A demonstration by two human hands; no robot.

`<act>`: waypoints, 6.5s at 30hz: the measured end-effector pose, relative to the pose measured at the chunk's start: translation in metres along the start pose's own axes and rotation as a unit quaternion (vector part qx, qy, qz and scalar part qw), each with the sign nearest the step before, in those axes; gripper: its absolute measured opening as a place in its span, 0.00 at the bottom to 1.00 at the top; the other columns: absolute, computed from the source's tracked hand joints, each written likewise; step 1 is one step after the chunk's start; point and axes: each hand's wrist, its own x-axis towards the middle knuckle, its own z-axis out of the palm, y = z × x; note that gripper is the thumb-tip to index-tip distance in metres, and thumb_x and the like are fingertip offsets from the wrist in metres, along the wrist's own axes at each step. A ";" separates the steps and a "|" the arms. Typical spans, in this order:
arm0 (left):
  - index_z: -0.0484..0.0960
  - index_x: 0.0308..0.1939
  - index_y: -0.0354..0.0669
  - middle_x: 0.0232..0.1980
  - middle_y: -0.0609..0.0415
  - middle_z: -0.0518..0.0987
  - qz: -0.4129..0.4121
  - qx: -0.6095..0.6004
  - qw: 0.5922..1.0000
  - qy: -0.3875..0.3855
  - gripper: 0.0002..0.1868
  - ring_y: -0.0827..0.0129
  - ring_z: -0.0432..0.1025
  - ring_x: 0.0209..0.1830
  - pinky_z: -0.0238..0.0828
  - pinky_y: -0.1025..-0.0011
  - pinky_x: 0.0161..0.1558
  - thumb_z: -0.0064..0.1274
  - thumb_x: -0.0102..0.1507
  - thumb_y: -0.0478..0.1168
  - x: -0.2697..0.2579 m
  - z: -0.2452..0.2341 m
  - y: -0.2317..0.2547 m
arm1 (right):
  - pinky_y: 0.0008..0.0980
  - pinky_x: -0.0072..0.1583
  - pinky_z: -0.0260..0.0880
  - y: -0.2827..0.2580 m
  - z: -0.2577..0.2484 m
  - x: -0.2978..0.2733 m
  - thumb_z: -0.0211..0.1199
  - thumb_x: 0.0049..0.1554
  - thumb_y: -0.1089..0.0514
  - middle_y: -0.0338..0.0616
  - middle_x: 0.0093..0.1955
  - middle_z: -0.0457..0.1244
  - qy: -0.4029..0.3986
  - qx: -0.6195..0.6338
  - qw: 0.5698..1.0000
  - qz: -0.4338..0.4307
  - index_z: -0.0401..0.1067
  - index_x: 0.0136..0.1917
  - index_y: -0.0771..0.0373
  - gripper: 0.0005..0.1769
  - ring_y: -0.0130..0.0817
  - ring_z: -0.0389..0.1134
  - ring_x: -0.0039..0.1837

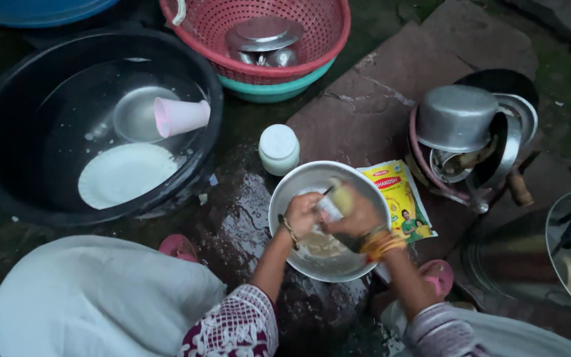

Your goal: The person washes various dishes and kitchen utensils including a mug, a small pot, and plates by scrubbing them in a basin of soapy water and rinsing them.

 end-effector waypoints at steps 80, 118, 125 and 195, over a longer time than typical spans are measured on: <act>0.86 0.33 0.31 0.36 0.34 0.83 -0.166 0.280 0.635 0.701 0.19 0.43 0.79 0.42 0.75 0.53 0.46 0.67 0.55 0.48 0.008 -0.327 0.109 | 0.50 0.72 0.56 -0.197 0.155 0.191 0.71 0.48 0.68 0.63 0.72 0.56 0.048 0.089 0.955 -0.280 0.50 0.81 0.56 0.53 0.62 0.56 0.72; 0.85 0.56 0.44 0.62 0.43 0.82 -0.340 0.656 0.672 -0.056 0.16 0.54 0.78 0.61 0.75 0.55 0.60 0.46 0.70 0.40 0.003 0.001 -0.111 | 0.52 0.70 0.63 0.195 0.222 0.026 0.72 0.45 0.53 0.58 0.77 0.52 0.104 -0.022 0.994 0.028 0.58 0.73 0.51 0.45 0.62 0.57 0.73; 0.86 0.49 0.40 0.54 0.42 0.82 -0.365 0.651 0.665 -0.018 0.15 0.52 0.79 0.55 0.77 0.61 0.54 0.59 0.59 0.35 0.000 -0.021 -0.017 | 0.51 0.66 0.68 0.144 0.208 0.034 0.63 0.50 0.58 0.52 0.64 0.59 0.024 -0.137 0.990 0.023 0.64 0.68 0.46 0.32 0.57 0.61 0.66; 0.86 0.48 0.38 0.51 0.35 0.81 -0.389 0.530 0.753 0.039 0.21 0.45 0.76 0.54 0.73 0.54 0.57 0.46 0.69 0.51 -0.023 -0.027 -0.053 | 0.50 0.59 0.74 0.219 0.202 0.062 0.54 0.60 0.63 0.57 0.64 0.65 0.025 -0.186 0.974 0.128 0.77 0.60 0.59 0.17 0.53 0.72 0.58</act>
